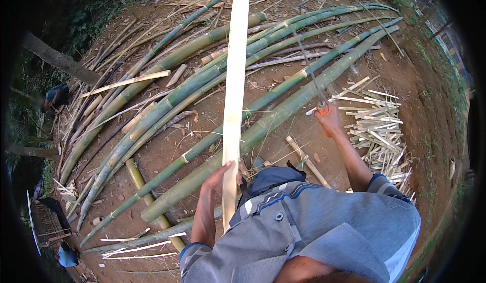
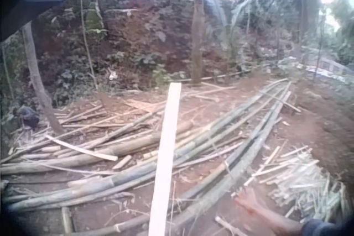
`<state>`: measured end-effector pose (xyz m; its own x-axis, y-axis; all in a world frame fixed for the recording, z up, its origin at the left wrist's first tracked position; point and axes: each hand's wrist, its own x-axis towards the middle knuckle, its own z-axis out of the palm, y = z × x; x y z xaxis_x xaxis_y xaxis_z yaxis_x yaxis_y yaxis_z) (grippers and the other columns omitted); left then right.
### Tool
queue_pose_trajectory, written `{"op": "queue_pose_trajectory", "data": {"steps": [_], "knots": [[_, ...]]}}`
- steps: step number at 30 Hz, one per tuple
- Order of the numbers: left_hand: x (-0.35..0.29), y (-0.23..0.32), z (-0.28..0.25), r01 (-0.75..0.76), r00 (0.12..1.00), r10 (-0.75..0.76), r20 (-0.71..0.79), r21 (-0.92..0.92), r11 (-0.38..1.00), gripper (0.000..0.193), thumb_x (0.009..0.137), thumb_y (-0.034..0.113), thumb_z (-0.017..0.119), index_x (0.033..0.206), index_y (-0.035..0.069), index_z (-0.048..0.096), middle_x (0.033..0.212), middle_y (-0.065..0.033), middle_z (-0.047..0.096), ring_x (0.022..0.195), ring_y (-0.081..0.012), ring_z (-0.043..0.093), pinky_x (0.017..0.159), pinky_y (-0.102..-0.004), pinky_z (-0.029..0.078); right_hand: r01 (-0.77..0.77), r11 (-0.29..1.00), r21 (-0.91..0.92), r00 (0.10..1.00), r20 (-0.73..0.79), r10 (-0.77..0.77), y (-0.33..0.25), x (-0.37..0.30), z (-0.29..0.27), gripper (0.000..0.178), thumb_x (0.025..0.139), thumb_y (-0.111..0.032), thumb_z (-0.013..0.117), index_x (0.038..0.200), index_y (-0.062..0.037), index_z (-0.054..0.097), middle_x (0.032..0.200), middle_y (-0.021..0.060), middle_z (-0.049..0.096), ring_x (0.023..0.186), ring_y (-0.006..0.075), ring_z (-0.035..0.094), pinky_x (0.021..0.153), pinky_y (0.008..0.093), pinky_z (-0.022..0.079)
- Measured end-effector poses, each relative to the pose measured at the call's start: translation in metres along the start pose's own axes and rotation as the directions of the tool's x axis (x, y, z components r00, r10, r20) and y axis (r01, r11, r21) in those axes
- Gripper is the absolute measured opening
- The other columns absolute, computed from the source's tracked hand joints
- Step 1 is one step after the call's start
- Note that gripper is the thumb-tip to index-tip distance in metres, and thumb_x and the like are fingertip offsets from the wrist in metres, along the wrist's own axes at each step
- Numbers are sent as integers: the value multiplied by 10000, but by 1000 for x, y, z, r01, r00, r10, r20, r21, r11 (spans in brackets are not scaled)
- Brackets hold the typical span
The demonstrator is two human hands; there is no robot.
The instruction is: The person uses a machete to split long bamboo poles into thin strips. They hold the bamboo vertically and strike it repeatedly to separate the sections. The person also chops a thick bamboo segment into smaller pieces and splits them into strips.
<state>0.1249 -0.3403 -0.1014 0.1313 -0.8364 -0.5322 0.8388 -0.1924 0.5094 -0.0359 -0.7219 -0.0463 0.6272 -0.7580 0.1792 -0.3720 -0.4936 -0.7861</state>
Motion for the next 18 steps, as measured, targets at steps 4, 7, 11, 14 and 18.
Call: {"op": "queue_pose_trajectory", "data": {"steps": [4,7,11,14,18], "knots": [[-7,3,6,-20,954,111,-277,310,951,449,896,445,487,977,11,570,626,-46,536,547,-154,544,527,-302,470,205,942,-266,976,122,-178,-57,-20,-17,275,663,-175,650,881,-28,570,726,162,623,702,367,608,626,414,476],[-2,-14,7,-116,822,418,-387,605,788,438,910,423,474,878,1,589,565,-38,527,460,-146,512,475,-300,446,373,808,-457,916,323,-240,-95,-31,-6,229,677,-164,639,849,-58,530,699,173,609,641,357,607,571,448,469],[16,-33,-7,-115,666,632,-397,782,613,403,913,369,490,835,-17,576,523,-40,491,409,-111,476,392,-268,390,563,672,-481,764,612,-203,-137,-65,35,323,660,-110,630,958,-65,515,737,151,626,678,334,630,589,462,485],[22,-27,-3,-98,650,625,-433,768,633,369,914,330,496,817,-17,579,518,-43,496,412,-113,485,387,-271,387,695,564,-447,650,726,-225,-153,-80,64,354,649,-120,646,978,-66,525,768,152,634,703,327,635,608,459,494],[38,-38,-23,-29,540,774,-330,912,409,347,914,296,495,776,-18,556,521,-50,505,414,-122,496,390,-280,389,719,473,-510,642,748,-169,-164,-41,62,324,642,-143,654,947,-70,570,784,155,641,732,317,640,632,446,505]]}}
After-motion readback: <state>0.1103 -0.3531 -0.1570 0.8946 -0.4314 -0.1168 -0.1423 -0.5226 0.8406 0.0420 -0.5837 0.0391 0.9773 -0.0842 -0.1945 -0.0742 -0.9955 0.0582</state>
